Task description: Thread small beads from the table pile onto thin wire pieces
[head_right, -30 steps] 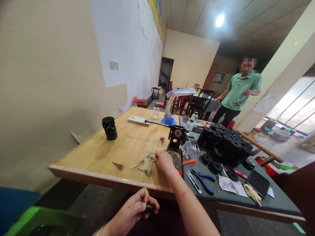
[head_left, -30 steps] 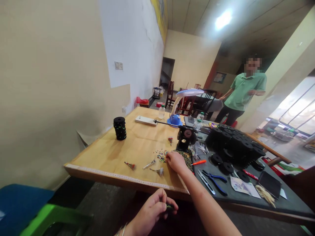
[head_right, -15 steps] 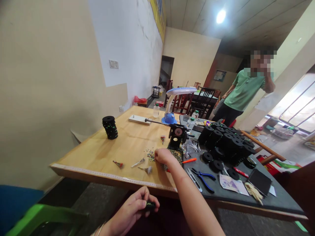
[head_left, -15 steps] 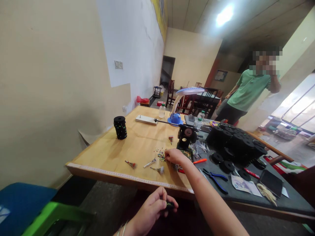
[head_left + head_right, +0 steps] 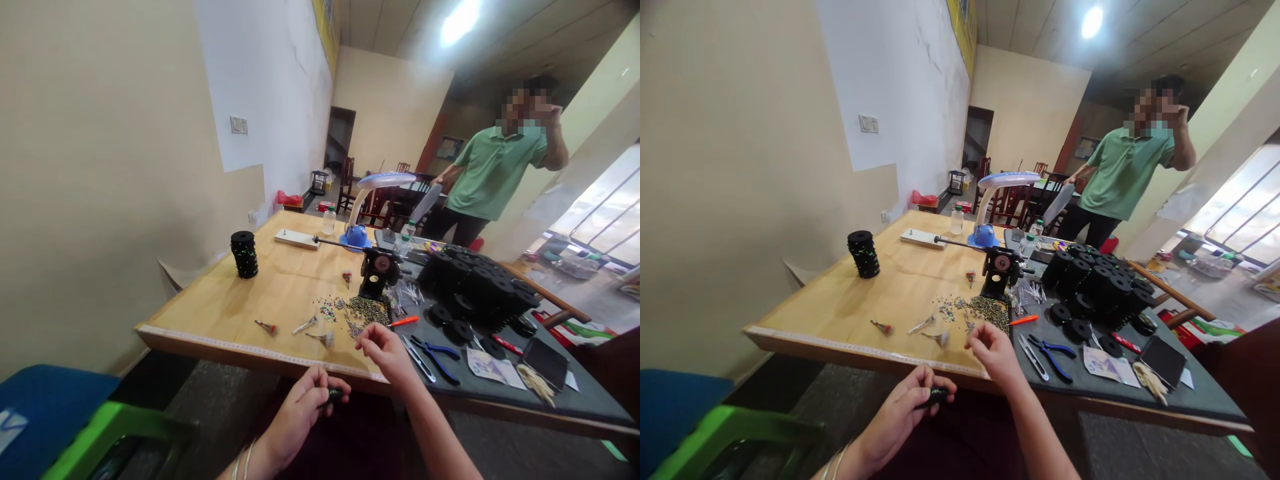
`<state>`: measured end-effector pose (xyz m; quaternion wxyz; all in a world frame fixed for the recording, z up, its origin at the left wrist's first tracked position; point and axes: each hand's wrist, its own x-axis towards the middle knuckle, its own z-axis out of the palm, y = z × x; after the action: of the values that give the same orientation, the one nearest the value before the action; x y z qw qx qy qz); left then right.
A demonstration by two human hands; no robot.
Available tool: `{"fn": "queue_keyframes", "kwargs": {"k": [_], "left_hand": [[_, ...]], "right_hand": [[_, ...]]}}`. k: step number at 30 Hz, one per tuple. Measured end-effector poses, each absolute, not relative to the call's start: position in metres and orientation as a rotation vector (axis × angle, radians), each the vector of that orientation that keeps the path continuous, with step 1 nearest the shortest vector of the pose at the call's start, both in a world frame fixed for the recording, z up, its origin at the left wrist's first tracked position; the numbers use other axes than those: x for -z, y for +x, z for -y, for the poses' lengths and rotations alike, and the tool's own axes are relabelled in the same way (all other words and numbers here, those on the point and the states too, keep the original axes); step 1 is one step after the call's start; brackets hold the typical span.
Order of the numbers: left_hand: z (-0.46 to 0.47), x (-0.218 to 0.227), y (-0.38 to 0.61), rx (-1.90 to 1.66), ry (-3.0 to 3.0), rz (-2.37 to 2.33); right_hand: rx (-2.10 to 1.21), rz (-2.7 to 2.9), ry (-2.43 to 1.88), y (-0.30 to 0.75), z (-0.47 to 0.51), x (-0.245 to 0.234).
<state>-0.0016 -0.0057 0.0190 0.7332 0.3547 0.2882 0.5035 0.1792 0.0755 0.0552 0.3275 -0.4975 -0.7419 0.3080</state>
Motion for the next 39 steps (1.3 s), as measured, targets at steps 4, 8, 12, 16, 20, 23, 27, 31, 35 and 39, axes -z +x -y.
{"fn": "queue_keyframes", "kwargs": {"k": [4,8,12,16,20,23,27,31,35,39], "left_hand": [[0.008,-0.015,0.001,-1.13,0.879,-0.635],[0.009,-0.01,0.002,-1.152,0.937,-0.588],[0.008,-0.011,0.001,-1.16,0.996,-0.581],[0.009,-0.017,0.001,-1.185,1.081,-0.604],[0.01,-0.023,0.001,-1.191,1.109,-0.616],[0.011,-0.026,0.002,-1.194,1.119,-0.622],[0.011,-0.029,0.002,-1.203,1.155,-0.626],[0.012,-0.03,0.001,-1.196,1.191,-0.64],[0.011,-0.028,0.001,-1.196,1.22,-0.648],[0.012,-0.027,0.0,-1.194,1.249,-0.652]], "right_hand": [[-1.173,1.427,-1.124,0.175,-0.015,-0.05],[-1.299,1.23,-1.051,0.161,0.011,-0.04],[-1.37,1.167,-0.992,0.152,0.014,-0.037],[-1.364,1.178,-0.982,0.151,0.013,-0.043],[-1.342,1.21,-0.999,0.15,0.015,-0.046],[-1.336,1.232,-0.984,0.15,0.016,-0.044],[-1.32,1.26,-0.961,0.151,0.015,-0.04],[-1.314,1.297,-0.968,0.153,0.014,-0.041],[-1.305,1.311,-0.988,0.154,0.014,-0.044],[-1.309,1.3,-0.978,0.154,0.013,-0.047]]}}
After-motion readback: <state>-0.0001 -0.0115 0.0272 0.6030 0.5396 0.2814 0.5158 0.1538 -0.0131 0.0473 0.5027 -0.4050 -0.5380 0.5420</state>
